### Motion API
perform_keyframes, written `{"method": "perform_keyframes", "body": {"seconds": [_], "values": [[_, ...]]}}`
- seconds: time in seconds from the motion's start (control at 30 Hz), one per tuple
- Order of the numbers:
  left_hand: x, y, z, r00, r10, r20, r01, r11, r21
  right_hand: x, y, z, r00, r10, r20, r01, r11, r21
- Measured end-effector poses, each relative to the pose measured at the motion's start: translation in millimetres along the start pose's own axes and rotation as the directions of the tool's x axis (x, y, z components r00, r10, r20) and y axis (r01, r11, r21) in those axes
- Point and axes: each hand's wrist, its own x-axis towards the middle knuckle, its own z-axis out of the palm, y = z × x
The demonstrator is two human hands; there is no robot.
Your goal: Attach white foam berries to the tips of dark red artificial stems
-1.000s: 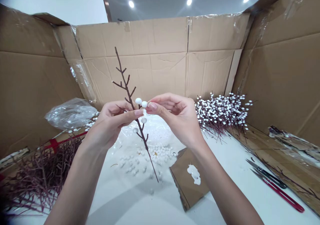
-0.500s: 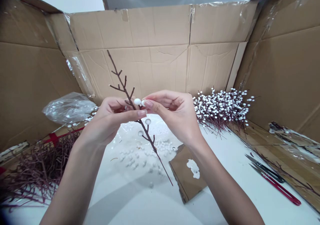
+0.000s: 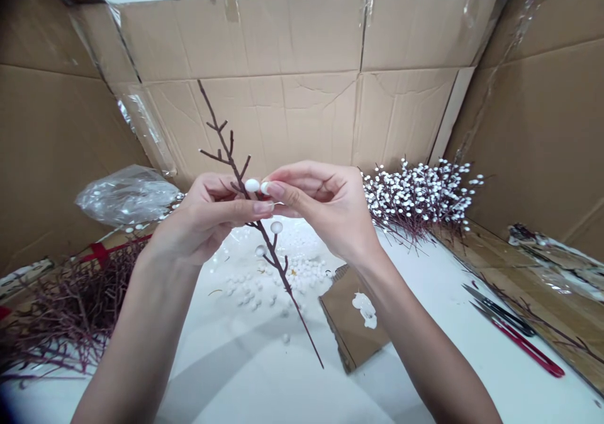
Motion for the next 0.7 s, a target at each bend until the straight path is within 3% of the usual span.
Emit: {"method": "perform_keyframes", "body": {"seconds": [0.3, 0.7], "values": [[0.7, 1.1, -0.2, 0.999, 0.025, 0.044, -0.022, 0.998, -0.06, 0.2, 1.3, 1.4, 0.997, -0.074, -0.007, 0.074, 0.997, -0.025], [4.2, -0.9, -1.2, 1.0, 0.001, 0.028, 0.0, 0.999, -0.036, -0.6, 2.6, 1.8, 0.992, -0.122, -0.01, 0.121, 0.99, -0.077]]}}
